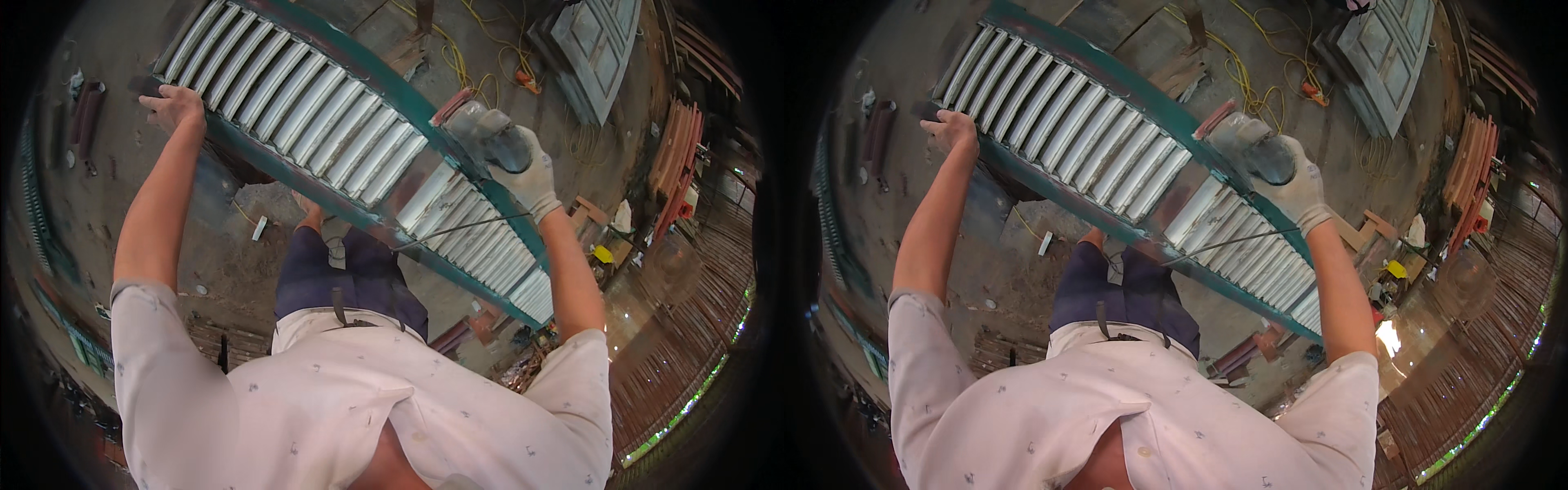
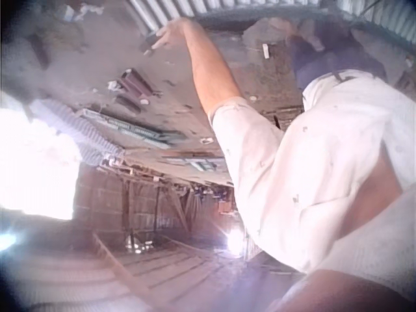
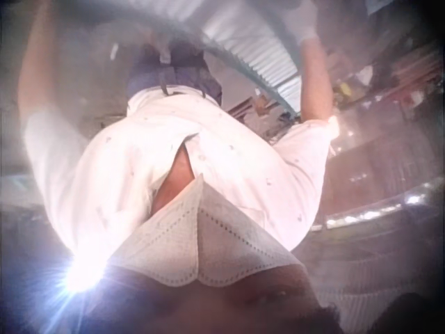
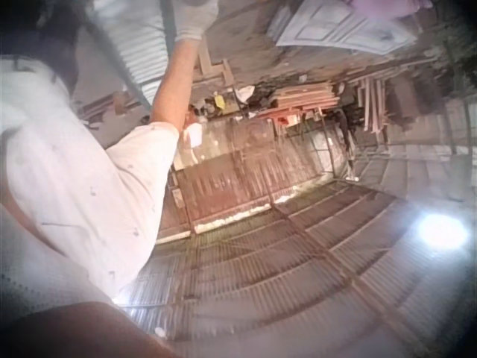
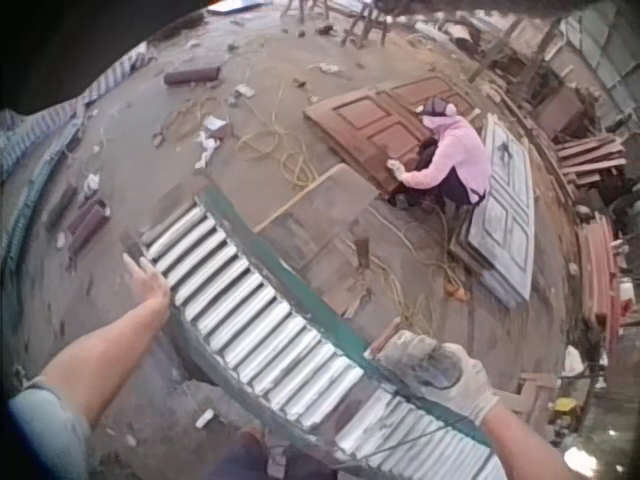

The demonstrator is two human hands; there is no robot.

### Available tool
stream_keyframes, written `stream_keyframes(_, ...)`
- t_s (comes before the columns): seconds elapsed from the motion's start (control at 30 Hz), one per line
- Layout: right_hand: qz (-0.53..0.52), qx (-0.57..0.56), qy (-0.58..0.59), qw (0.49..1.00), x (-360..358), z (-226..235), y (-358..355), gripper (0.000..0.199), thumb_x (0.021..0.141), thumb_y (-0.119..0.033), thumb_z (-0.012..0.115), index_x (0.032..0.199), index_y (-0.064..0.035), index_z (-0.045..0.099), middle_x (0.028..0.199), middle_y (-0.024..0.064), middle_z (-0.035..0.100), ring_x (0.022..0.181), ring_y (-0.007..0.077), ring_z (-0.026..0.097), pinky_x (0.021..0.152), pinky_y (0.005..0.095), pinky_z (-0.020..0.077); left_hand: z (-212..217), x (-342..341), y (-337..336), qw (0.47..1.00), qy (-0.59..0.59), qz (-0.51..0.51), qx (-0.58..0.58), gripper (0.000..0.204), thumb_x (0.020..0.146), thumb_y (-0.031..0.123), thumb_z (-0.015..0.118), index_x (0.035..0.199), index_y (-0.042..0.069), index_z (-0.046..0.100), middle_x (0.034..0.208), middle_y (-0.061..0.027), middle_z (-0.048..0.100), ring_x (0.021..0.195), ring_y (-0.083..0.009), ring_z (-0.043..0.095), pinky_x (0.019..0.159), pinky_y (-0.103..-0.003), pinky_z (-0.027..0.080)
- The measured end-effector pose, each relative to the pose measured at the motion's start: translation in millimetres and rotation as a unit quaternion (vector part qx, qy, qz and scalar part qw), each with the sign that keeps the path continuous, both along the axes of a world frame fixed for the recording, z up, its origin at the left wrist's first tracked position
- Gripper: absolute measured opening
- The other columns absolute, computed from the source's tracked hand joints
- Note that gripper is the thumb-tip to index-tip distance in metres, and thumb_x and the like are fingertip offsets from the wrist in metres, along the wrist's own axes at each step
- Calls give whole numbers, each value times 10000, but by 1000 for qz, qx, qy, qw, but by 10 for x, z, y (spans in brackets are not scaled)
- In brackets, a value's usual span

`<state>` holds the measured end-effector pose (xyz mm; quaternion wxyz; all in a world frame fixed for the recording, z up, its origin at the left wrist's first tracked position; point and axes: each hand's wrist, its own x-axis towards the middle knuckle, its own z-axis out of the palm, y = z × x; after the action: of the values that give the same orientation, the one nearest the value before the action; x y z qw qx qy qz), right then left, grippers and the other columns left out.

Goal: The person uses an electric sander to smooth the surface of a long green slatted wooden object. They move the sander along the slats and edges, repositioning the object as needed to reach different areas.

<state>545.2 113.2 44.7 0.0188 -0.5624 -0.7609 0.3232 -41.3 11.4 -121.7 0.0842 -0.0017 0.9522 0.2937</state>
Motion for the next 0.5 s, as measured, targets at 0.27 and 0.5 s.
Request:
stream_keyframes(0.27, 56, 6, 7, 998, 99, -26, -119, 762, 773, -370, 957, 1423, -151, 624, 1290, 118, 781, 1220, 366, 748, 1036, 461, 596, 752, 2002, 306, 779, -37, -429, 456, 362, 994, 43, 698, 1356, 37, 699, 1421, -175, 669, 1307, -403, 634, 1152, -484, 480)
stream_keyframes(0.5, 21, 31, -70, 997, 376, 39, -288, 835, 806, -487, 934, 1485, -147, 588, 1426, 168, 670, 1268, 416, 692, 1016, 516, 571, 1342, 4587, 708, 742, -6, -631, 229, 216, 955, 279, 756, 919, 85, 843, 967, -80, 760, 993, -321, 718, 918, -473, 572)
